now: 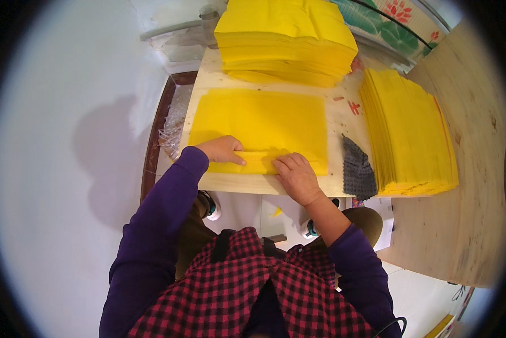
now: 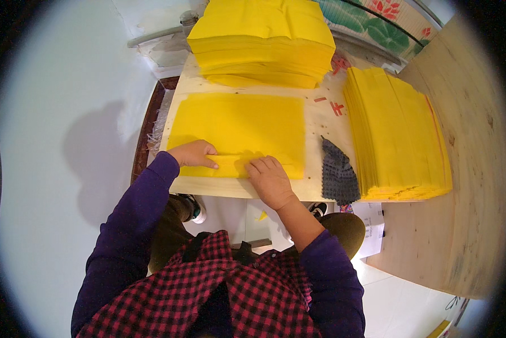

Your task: The person folds large yellow sheets by hand on a wooden table, repeatedly folding them in half and stacking the finished pieces. The person handles the sheets one at a time, smoothing and aligning edges before stacking.

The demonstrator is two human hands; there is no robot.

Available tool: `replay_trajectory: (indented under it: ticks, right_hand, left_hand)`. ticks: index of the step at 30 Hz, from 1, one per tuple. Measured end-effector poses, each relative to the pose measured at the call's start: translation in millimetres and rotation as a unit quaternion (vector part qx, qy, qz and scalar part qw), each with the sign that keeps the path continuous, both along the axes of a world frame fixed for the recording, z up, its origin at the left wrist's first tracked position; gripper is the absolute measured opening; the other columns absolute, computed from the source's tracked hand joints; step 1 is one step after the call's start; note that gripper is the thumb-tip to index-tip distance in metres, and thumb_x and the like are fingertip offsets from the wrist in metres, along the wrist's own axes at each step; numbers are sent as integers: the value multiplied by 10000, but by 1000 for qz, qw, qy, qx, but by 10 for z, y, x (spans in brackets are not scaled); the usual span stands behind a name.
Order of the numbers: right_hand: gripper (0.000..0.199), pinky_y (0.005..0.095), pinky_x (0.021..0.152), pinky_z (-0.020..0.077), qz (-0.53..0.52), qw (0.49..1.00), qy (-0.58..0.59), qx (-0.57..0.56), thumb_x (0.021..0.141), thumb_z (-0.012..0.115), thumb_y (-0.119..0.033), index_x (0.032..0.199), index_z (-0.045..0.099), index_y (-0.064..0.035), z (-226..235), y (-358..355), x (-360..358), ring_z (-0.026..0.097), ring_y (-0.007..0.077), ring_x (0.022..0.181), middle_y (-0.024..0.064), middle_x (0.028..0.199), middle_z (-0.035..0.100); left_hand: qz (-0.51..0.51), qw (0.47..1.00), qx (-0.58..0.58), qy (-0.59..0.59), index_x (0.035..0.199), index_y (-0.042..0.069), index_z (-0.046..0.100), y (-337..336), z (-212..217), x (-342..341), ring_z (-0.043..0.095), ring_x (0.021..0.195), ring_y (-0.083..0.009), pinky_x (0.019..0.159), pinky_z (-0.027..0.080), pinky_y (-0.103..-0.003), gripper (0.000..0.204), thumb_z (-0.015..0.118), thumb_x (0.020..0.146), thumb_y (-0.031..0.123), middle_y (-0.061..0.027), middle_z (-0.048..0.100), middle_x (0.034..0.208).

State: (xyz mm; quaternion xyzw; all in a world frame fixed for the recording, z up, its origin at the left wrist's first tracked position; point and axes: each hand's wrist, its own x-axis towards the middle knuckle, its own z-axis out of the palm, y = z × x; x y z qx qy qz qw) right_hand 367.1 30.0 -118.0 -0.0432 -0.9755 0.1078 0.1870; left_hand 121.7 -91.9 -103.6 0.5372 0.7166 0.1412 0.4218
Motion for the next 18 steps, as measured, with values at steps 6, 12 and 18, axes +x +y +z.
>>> replay_trajectory:
  ticks: [6, 12, 18]
  right_hand:
    - [220, 380, 854, 447, 13, 998, -57, -7, 778, 568, -128, 988, 617, -82, -67, 77, -49, 552, 255, 968, 68, 968, 593]
    - [188, 415, 787, 465, -19, 990, -111, -81, 762, 563, -114, 939, 618, -82, -54, 156, -161, 570, 284, 912, 89, 931, 601]
    - [231, 410, 794, 462, -22, 999, -7, -24, 757, 598, -127, 984, 589, -83, -58, 187, -265, 561, 288, 923, 98, 926, 596]
  left_hand:
    - [44, 933, 258, 248, 909, 50, 626, -180, 127, 263, 553, 910, -319, 812, 433, -389, 346, 784, 689, 265, -112, 606, 889]
    - [19, 900, 312, 302, 843, 76, 630, -384, -60, 580, 574, 880, -297, 782, 434, -407, 272, 724, 740, 310, -108, 599, 843]
    - [28, 961, 187, 204, 836, 58, 613, -133, -242, 205, 584, 803, -363, 689, 451, -461, 300, 613, 848, 358, -148, 609, 800]
